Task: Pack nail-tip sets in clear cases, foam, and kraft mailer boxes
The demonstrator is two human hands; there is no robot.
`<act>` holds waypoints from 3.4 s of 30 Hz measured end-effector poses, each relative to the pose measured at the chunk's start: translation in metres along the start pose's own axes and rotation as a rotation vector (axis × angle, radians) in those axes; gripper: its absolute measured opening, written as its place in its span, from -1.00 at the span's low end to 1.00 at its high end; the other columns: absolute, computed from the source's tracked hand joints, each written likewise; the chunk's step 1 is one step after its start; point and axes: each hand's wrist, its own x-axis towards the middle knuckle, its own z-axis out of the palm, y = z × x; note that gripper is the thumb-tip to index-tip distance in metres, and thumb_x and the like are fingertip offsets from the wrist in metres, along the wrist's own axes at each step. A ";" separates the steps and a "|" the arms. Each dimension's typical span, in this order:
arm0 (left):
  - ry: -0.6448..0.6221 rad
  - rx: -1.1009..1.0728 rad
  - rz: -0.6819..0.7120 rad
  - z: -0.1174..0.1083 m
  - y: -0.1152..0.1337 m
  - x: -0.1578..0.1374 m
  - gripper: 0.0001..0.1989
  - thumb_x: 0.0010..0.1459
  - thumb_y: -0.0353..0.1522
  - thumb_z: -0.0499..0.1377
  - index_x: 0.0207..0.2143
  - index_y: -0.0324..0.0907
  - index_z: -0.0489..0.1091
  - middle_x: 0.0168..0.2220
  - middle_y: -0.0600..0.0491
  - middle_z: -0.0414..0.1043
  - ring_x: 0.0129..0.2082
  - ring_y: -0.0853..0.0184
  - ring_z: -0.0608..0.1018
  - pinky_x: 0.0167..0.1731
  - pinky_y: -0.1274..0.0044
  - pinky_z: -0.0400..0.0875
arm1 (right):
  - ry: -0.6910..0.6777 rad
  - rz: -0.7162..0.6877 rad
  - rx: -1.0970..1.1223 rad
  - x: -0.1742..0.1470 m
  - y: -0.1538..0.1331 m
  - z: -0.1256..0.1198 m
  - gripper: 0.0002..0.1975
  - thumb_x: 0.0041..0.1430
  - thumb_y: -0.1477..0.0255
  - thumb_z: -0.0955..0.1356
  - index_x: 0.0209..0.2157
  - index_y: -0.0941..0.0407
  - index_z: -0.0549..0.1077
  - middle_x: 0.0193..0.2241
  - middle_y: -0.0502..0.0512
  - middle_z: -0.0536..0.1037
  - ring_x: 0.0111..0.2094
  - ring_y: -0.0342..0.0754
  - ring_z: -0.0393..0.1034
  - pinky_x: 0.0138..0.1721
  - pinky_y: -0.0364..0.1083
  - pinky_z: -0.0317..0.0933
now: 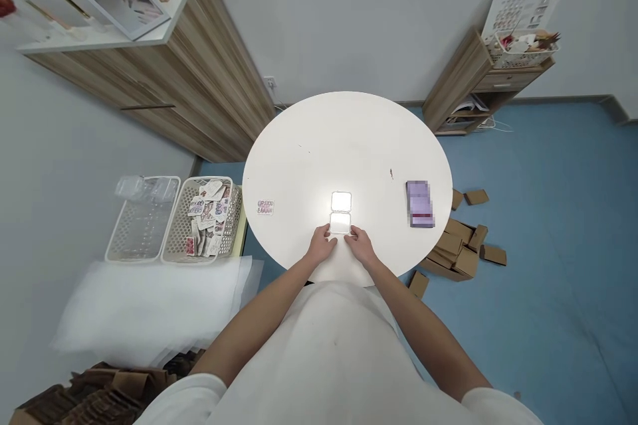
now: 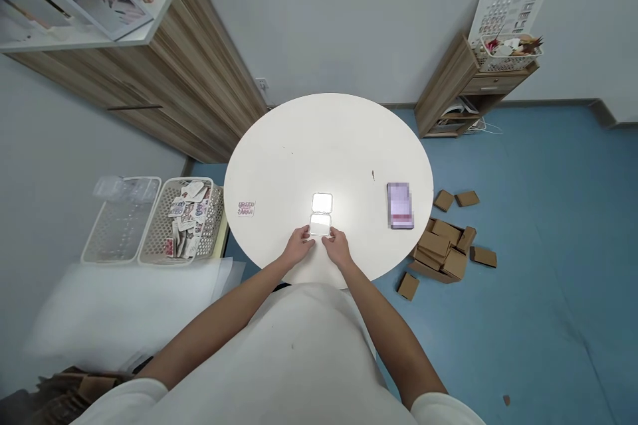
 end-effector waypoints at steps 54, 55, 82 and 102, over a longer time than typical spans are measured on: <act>0.001 0.647 0.251 -0.234 -0.046 0.083 -0.35 -0.09 -0.38 0.21 0.07 -0.15 0.04 -0.10 -0.06 0.17 -0.17 0.25 0.38 -0.30 0.53 0.27 | -0.102 -0.290 -0.958 0.067 -0.105 0.215 -0.39 0.03 0.45 0.24 0.11 0.06 -0.08 -0.09 0.19 0.17 -0.17 -0.01 0.23 -0.30 -0.08 0.20; 0.005 0.641 0.250 -0.234 -0.048 0.083 -0.37 -0.09 -0.39 0.21 0.05 -0.15 0.06 -0.11 -0.05 0.18 -0.16 0.25 0.37 -0.28 0.53 0.26 | -0.092 -0.252 -0.978 0.069 -0.107 0.217 -0.38 0.03 0.45 0.25 0.11 0.05 -0.08 -0.09 0.18 0.17 -0.19 -0.02 0.24 -0.34 -0.10 0.20; -0.065 0.372 0.472 -0.117 -0.018 0.033 -0.37 -0.07 -0.48 0.13 0.09 -0.14 0.02 -0.23 0.01 0.28 -0.28 0.33 0.38 -0.21 0.44 0.32 | -0.073 -0.447 -0.540 0.027 -0.037 0.078 -0.36 0.03 0.49 0.23 0.14 0.04 -0.08 -0.18 0.11 0.24 -0.23 -0.05 0.25 -0.26 -0.03 0.27; -0.155 0.619 0.345 -0.023 0.013 0.047 -0.35 -0.15 -0.46 0.23 0.03 -0.08 0.11 -0.08 -0.05 0.17 -0.07 0.18 0.28 -0.12 0.36 0.24 | -0.055 -0.514 -0.698 0.047 0.007 -0.017 -0.38 -0.04 0.37 0.33 0.08 0.09 0.09 -0.05 0.16 0.26 -0.07 0.11 0.13 -0.13 0.07 0.15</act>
